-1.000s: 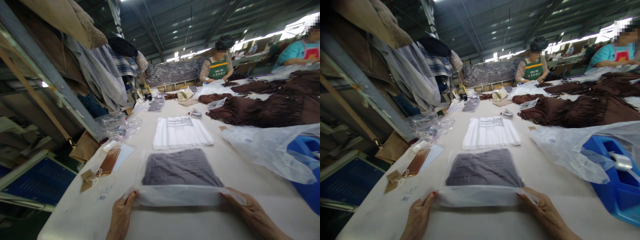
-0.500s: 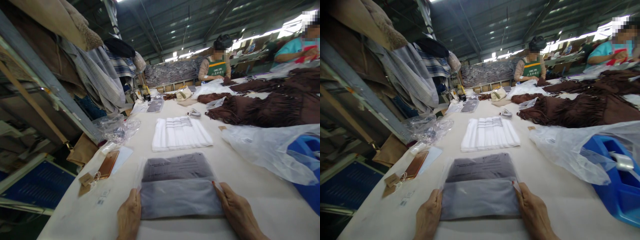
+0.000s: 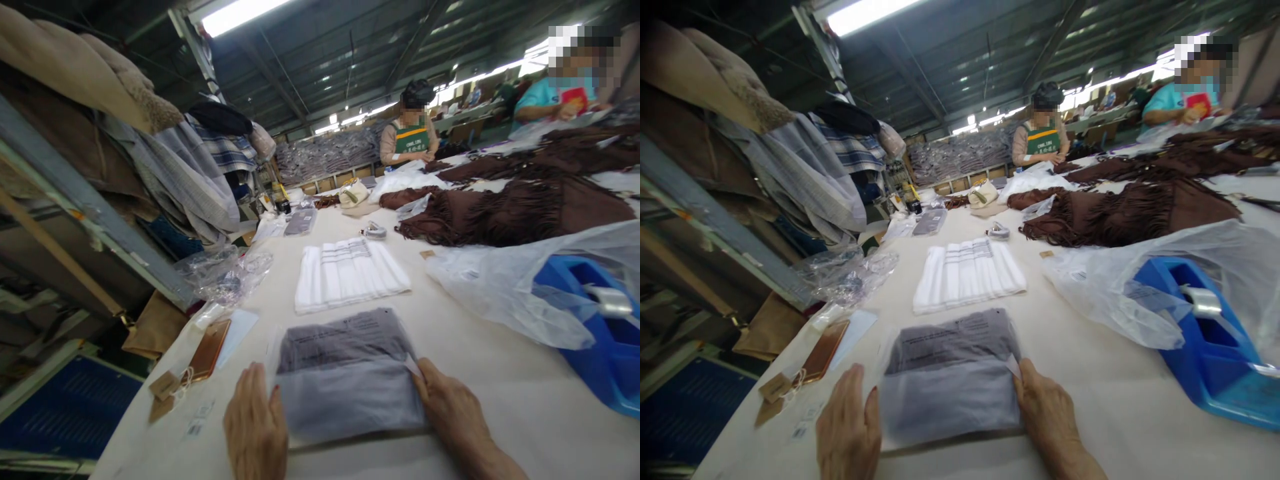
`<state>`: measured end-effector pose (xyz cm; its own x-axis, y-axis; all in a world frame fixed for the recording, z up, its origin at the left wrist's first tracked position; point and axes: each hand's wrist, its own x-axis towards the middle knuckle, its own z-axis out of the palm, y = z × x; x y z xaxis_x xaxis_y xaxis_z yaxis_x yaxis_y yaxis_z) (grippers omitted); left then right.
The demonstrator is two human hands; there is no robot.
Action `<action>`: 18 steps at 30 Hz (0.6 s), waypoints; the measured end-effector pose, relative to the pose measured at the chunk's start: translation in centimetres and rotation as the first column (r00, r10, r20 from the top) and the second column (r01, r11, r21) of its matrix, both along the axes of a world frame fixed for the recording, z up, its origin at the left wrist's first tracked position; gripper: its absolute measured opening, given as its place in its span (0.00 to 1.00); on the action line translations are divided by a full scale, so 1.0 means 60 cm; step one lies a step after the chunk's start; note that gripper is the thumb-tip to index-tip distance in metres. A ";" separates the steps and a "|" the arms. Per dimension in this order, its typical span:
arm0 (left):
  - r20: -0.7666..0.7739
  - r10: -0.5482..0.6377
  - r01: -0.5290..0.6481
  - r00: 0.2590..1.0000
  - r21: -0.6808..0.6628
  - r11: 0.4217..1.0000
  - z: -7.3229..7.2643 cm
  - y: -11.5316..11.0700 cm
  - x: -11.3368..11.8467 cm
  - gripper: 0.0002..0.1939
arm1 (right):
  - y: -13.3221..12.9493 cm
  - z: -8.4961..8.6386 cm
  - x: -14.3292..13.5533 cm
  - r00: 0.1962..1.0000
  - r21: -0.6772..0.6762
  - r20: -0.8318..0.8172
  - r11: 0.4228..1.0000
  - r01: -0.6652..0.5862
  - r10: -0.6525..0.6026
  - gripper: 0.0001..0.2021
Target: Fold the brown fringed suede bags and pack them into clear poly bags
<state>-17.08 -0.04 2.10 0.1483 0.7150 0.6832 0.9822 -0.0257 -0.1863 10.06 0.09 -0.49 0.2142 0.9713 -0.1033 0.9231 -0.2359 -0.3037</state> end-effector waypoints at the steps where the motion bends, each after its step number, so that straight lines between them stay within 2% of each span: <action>1: -0.058 -0.163 0.164 0.985 0.007 0.986 0.000 0.001 0.022 0.24 | 0.000 -0.001 0.000 1.000 0.008 -0.002 1.000 0.003 -0.003 0.09; 2: -0.105 -0.307 0.302 0.946 -0.057 0.952 -0.003 0.005 0.044 0.26 | 0.001 -0.002 0.001 1.000 0.019 -0.011 1.000 0.009 -0.009 0.09; 3: -0.129 -0.400 0.381 0.908 -0.148 0.913 -0.008 0.012 0.065 0.27 | 0.001 -0.003 0.003 0.999 0.033 -0.032 0.999 0.014 -0.013 0.09; 4: -0.132 -0.424 0.391 0.896 -0.217 0.895 -0.016 0.020 0.082 0.29 | 0.000 -0.005 0.006 0.998 0.056 -0.059 0.998 0.021 -0.018 0.10; 7: -0.109 -0.357 0.312 0.928 -0.300 0.902 -0.049 0.045 0.105 0.31 | -0.001 -0.014 0.016 0.992 0.162 -0.114 0.984 0.073 -0.055 0.14; 10: -0.107 -0.338 0.292 0.935 -0.312 0.904 -0.073 0.054 0.098 0.30 | -0.002 -0.033 0.024 0.991 0.295 -0.057 0.947 0.131 -0.120 0.15; 15: -0.068 -0.341 0.301 0.938 -0.329 0.895 -0.079 0.052 0.091 0.25 | -0.005 -0.058 0.037 0.989 0.519 0.041 0.849 0.098 -0.140 0.15; 18: -0.012 -0.301 0.271 0.954 -0.403 0.874 -0.082 0.057 0.095 0.23 | -0.030 -0.042 0.073 0.984 0.574 0.082 0.814 0.084 -0.160 0.17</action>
<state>-11.37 3.37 -2.83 0.4251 0.8407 0.3355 0.9050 -0.3892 -0.1716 14.46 -1.69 -3.02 0.3092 0.8144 0.4911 0.9363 -0.1704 -0.3070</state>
